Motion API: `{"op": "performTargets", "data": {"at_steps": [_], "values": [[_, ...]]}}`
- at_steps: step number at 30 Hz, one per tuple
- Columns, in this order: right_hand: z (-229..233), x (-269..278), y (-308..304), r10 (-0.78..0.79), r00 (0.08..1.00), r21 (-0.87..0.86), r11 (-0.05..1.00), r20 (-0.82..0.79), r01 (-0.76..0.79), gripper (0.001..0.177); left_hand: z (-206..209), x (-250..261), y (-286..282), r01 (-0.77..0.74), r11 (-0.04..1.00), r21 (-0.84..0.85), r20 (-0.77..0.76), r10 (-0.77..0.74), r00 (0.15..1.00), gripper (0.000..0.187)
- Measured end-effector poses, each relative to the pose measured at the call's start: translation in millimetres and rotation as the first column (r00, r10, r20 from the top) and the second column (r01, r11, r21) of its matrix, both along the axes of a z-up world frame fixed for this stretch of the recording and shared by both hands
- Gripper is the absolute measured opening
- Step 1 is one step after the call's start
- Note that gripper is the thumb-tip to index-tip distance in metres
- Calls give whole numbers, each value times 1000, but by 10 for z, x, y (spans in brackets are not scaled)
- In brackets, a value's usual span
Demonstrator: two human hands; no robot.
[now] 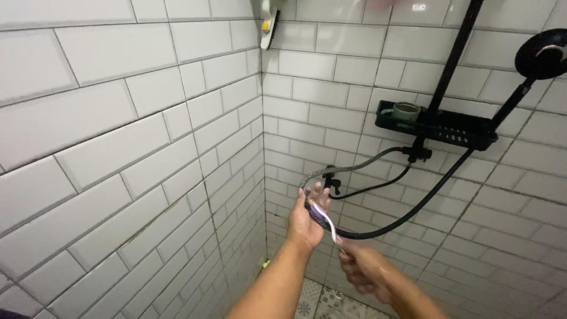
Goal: Cleaning a handheld shower head and hose with a toothbrush in a bathroom.
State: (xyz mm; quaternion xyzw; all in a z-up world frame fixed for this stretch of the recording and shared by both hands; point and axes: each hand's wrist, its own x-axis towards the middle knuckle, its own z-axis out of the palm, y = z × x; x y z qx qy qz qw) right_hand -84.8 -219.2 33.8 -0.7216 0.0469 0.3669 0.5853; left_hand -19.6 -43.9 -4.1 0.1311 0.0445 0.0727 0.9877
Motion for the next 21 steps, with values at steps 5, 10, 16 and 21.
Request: {"op": "performTargets", "data": {"at_steps": [5, 10, 16, 21], "values": [[46, 132, 167, 44, 997, -15, 999, 57, -43, 48, -42, 69, 1, 5, 999, -40, 40, -4, 999, 35], [-19, 51, 49, -1, 1000, -102, 995, 21, 3, 56, -26, 47, -3, -67, 998, 18, -38, 67, 997, 28], [140, 183, 151, 41, 998, -23, 999, 37, -40, 48, -203, 285, 5, -57, 998, 19, 70, 56, 996, 33], [70, 102, 91, 57, 979, 174, 984, -196, -23, 53, -74, 176, -28, -103, 995, -8, -4, 103, 995, 39]]}}
